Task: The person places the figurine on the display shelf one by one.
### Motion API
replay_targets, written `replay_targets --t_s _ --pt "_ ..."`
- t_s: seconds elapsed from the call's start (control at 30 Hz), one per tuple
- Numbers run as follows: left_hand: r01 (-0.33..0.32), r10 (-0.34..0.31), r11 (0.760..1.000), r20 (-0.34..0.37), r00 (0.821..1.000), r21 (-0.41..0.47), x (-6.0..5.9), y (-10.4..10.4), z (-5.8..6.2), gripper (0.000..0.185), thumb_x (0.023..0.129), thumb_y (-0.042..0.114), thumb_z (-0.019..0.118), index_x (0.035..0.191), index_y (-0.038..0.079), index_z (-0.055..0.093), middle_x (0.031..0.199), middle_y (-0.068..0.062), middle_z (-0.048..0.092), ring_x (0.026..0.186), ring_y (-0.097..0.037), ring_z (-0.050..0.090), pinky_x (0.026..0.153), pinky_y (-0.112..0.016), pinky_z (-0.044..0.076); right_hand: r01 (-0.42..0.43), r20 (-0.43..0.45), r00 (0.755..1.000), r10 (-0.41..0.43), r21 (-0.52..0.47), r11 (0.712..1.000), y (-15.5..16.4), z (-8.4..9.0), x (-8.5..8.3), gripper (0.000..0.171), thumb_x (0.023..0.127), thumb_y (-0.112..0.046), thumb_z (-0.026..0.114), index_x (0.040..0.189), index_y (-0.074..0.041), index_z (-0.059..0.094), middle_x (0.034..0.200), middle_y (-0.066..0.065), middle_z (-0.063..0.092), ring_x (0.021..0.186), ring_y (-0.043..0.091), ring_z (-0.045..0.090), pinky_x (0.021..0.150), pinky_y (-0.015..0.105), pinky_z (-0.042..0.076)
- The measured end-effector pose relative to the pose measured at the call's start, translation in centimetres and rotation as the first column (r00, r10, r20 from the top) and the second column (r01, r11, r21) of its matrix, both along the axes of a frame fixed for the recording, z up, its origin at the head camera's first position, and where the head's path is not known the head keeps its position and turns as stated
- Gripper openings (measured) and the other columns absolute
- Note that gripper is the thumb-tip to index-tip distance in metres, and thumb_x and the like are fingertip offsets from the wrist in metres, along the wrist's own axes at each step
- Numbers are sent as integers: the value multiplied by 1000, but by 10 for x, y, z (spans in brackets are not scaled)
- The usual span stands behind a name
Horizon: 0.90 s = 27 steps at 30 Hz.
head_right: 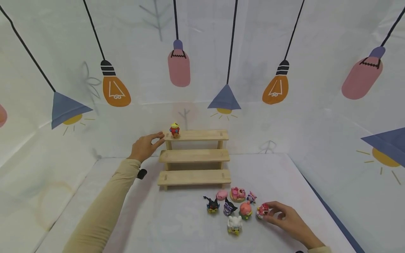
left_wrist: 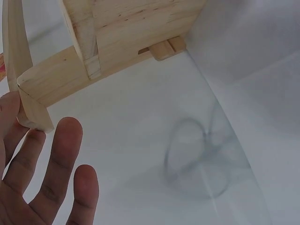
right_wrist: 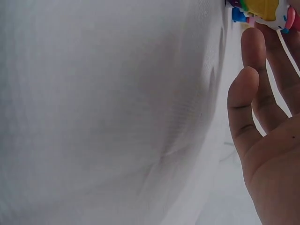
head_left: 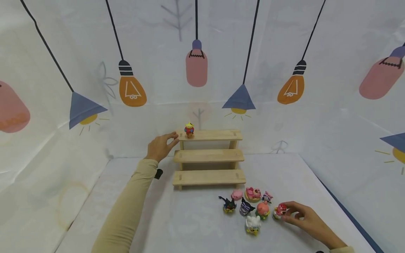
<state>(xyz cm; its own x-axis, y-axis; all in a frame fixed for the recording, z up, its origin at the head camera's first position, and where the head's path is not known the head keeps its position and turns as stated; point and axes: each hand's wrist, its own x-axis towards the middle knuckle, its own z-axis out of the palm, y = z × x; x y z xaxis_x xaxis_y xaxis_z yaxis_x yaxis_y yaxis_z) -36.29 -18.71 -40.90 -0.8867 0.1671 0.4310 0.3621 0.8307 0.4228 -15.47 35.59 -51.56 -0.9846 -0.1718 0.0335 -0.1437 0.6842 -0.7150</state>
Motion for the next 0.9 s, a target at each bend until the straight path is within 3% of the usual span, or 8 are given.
replay_targets --t_s 0.17,0.43,0.77,0.9 --pt "-3 4 1000 11 1000 -7 -1 -1 -2 38 100 46 63 127 21 73 138 7 63 44 -9 20 37 -27 24 17 31 999 -18 9 1000 -1 0 0 44 92 -28 78 124 -1 66 102 3 70 84 4 60 71 26 52" --pt "2 -3 1000 5 1000 8 -2 -1 -1 37 100 44 64 127 21 73 137 8 63 42 -9 18 36 -27 22 31 9 999 -31 20 999 2 3 2 42 91 -27 79 123 -2 67 102 1 71 84 4 61 71 26 52" --pt "3 -3 1000 3 1000 5 -4 -1 2 38 100 46 63 127 21 73 138 8 63 42 -9 19 37 -27 23 54 -108 993 -48 56 997 12 19 -5 38 91 -24 79 121 -3 68 101 -1 70 84 2 60 70 26 52" --pt "2 -2 1000 0 1000 1 -5 -1 0 39 100 46 63 128 21 73 138 8 63 42 -9 19 37 -27 23 30 -189 982 -18 65 997 11 29 -11 35 91 -21 79 120 -6 69 102 -3 70 85 1 60 70 26 52"
